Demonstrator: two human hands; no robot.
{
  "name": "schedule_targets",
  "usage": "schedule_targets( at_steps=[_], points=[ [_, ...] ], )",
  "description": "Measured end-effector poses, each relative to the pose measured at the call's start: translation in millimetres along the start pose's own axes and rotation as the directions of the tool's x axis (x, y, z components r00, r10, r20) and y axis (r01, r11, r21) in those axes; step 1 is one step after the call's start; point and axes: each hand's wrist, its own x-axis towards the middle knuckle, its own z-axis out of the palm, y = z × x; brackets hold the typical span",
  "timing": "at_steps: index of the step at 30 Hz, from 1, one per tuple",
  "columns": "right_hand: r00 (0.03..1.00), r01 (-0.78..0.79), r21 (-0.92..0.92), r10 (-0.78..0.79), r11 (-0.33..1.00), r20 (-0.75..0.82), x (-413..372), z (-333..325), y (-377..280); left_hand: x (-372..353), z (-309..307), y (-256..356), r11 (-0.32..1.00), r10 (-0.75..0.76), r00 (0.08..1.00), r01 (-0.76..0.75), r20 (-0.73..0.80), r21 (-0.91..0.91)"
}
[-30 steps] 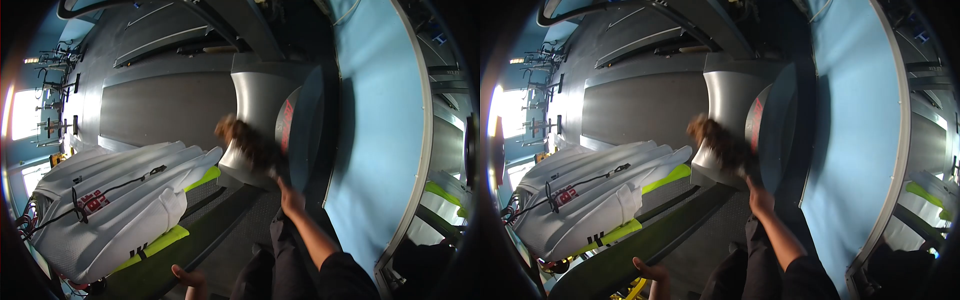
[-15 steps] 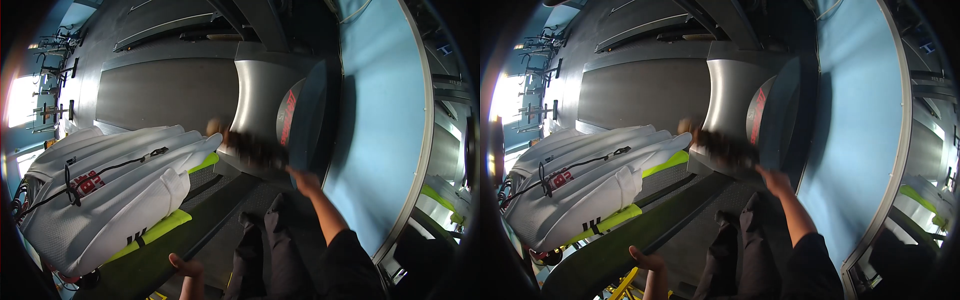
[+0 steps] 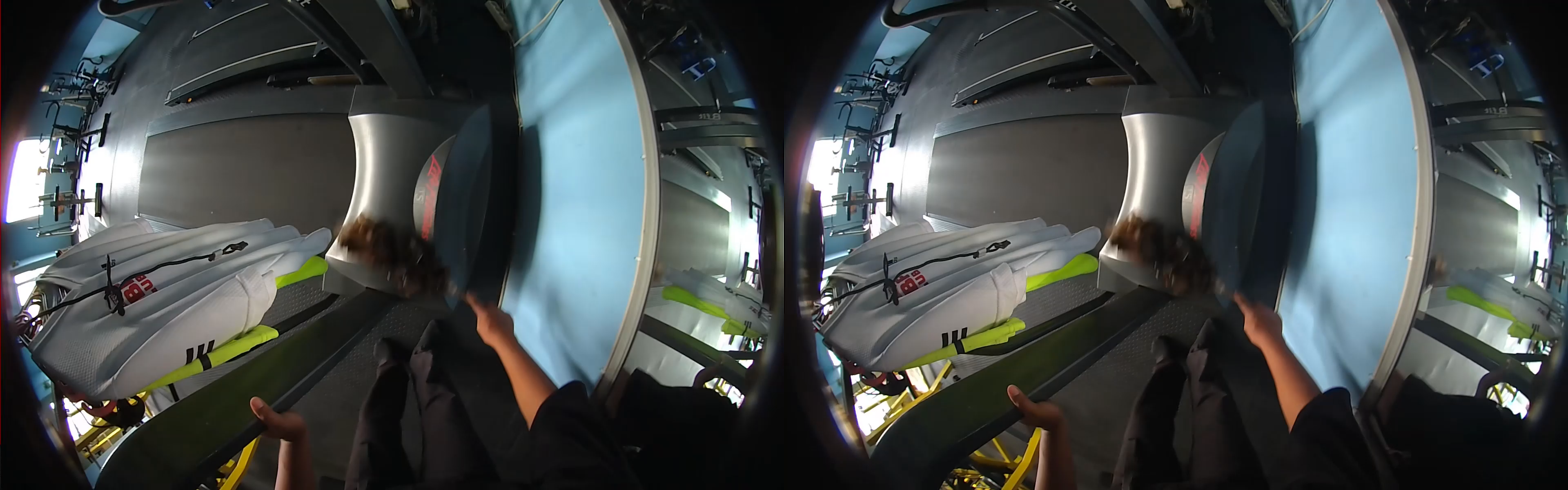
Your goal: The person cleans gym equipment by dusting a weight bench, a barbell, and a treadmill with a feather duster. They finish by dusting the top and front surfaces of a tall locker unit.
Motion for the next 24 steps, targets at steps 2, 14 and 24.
schedule_targets(
  at_steps=[2,14,24],
  points=[
    [0.973,0.098,0.035,-0.088,0.995,-0.212,-31,23,11,-1,1,3,0.997,0.059,0.997,-0.061,0.058,0.035],
    [0.815,0.031,0.919,0.522,0.394,-0.252,147,33,-70,5,2,9,0.998,-0.038,0.992,0.043,-0.117,0.036],
    [0.847,-0.21,0.75,0.5,0.627,-0.182,-90,212,-130,3,-8,-6,1.0,0.027,0.999,-0.026,-0.03,0.017]
  ],
)
